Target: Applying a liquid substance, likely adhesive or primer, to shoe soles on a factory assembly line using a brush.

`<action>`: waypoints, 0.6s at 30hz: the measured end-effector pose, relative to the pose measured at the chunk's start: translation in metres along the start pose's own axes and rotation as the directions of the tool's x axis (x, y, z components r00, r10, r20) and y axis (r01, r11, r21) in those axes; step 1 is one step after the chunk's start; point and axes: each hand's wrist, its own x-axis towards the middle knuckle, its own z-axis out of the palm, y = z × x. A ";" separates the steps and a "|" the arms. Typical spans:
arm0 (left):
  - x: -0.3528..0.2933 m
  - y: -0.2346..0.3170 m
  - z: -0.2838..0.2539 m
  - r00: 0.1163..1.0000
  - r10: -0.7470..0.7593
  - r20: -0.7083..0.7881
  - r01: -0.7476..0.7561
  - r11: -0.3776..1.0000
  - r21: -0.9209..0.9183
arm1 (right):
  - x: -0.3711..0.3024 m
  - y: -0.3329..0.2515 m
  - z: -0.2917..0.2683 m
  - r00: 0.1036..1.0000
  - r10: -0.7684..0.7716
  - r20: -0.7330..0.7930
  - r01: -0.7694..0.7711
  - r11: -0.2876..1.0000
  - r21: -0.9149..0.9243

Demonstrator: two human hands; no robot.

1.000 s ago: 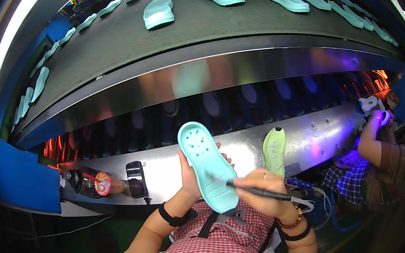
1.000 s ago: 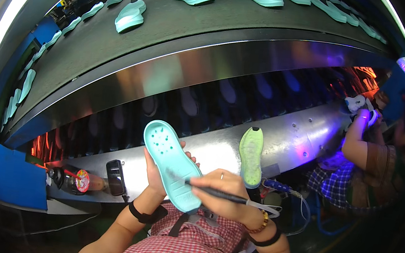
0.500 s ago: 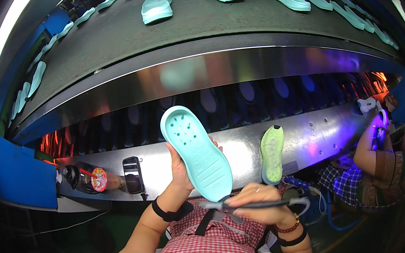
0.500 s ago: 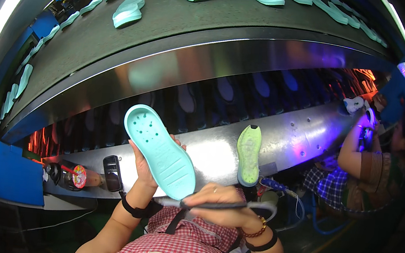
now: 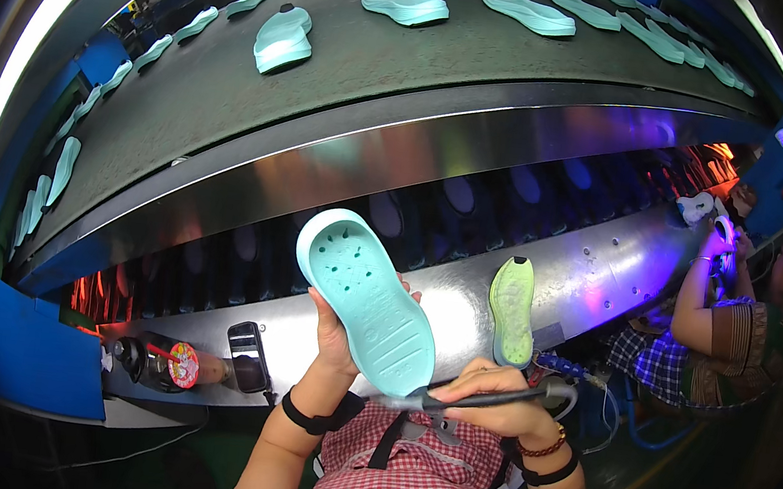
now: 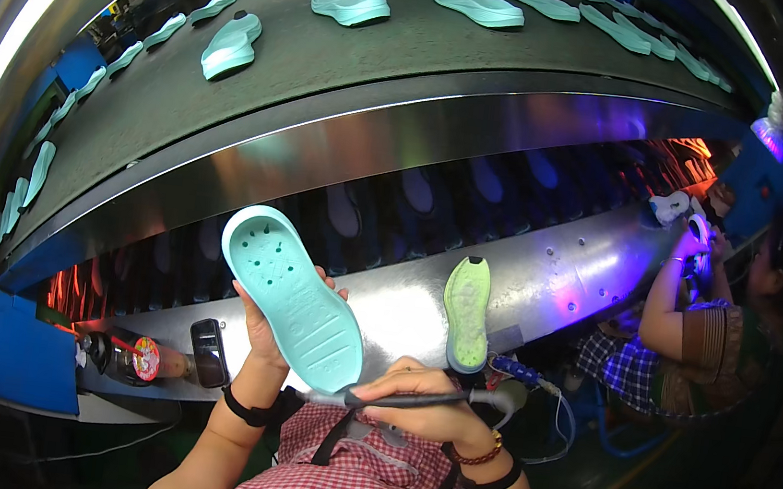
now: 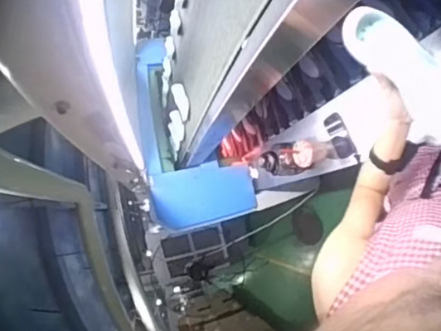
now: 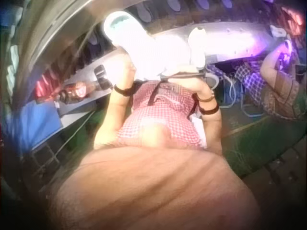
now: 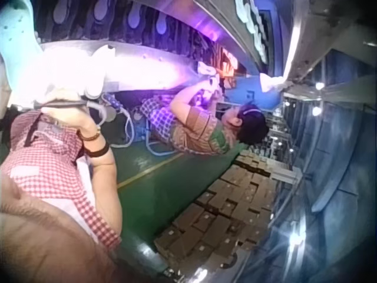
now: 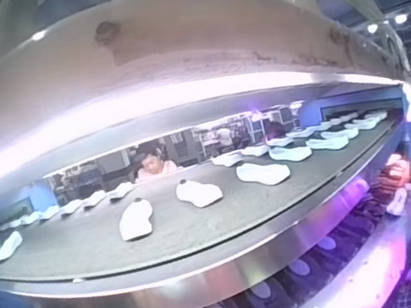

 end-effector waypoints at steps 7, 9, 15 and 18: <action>-0.024 -0.011 0.044 0.979 -0.012 -0.204 0.020 0.999 0.035 | 0.010 0.015 0.022 0.974 0.170 -0.147 0.034 0.533 0.845; -0.029 -0.020 0.041 0.985 0.016 -0.170 -0.039 0.991 -0.128 | 0.012 0.015 0.032 0.939 0.253 -0.233 0.100 0.448 0.888; -0.030 -0.021 0.028 0.995 0.017 -0.099 -0.037 0.979 -0.202 | 0.006 0.000 0.029 0.961 0.024 -0.275 0.048 0.966 0.253; -0.026 -0.021 0.017 0.998 -0.048 -0.031 0.043 0.989 -0.144 | 0.012 -0.007 0.029 0.975 -0.084 -0.204 0.119 0.979 0.164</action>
